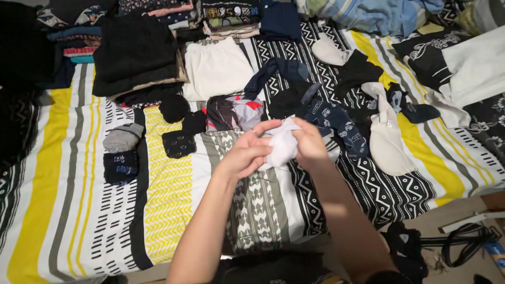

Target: The person is folding and matching pairs of socks on a bed.

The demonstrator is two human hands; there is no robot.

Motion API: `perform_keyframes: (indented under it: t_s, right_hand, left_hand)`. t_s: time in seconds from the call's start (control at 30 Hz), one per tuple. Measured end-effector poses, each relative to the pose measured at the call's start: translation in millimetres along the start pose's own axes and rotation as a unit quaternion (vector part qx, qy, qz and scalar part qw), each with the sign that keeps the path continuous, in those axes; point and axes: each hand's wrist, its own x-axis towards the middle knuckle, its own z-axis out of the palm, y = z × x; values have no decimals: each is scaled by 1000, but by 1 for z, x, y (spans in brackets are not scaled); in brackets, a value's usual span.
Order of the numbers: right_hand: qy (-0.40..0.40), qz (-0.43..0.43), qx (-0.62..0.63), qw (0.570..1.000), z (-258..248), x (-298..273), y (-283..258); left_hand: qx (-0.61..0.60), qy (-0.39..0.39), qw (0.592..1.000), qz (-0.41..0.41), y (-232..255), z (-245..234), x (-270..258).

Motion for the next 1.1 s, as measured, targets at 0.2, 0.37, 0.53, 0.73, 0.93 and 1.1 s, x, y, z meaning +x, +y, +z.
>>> perform_keyframes:
  t_s: [0.2, 0.37, 0.53, 0.73, 0.93, 1.1]
  right_hand:
    - [33, -157, -130, 978, 10, -18, -21]
    - [72, -320, -195, 924, 46, -58, -55]
    - [117, -384, -199, 894, 62, -80, -70]
    - [62, -512, -208, 831, 64, -87, -63]
    - [57, -527, -238, 814, 67, -89, -61]
    - [47, -553, -427, 714, 75, -93, -58]
  left_hand:
    - [282, 87, 955, 32, 14, 55, 0]
    - [508, 223, 790, 262, 10, 118, -14]
    - [637, 195, 584, 464, 7, 144, -26]
    - [638, 209, 540, 507, -2, 139, -25]
    - [604, 213, 542, 544, -6, 133, -22]
    - [389, 311, 719, 484, -38, 86, -6]
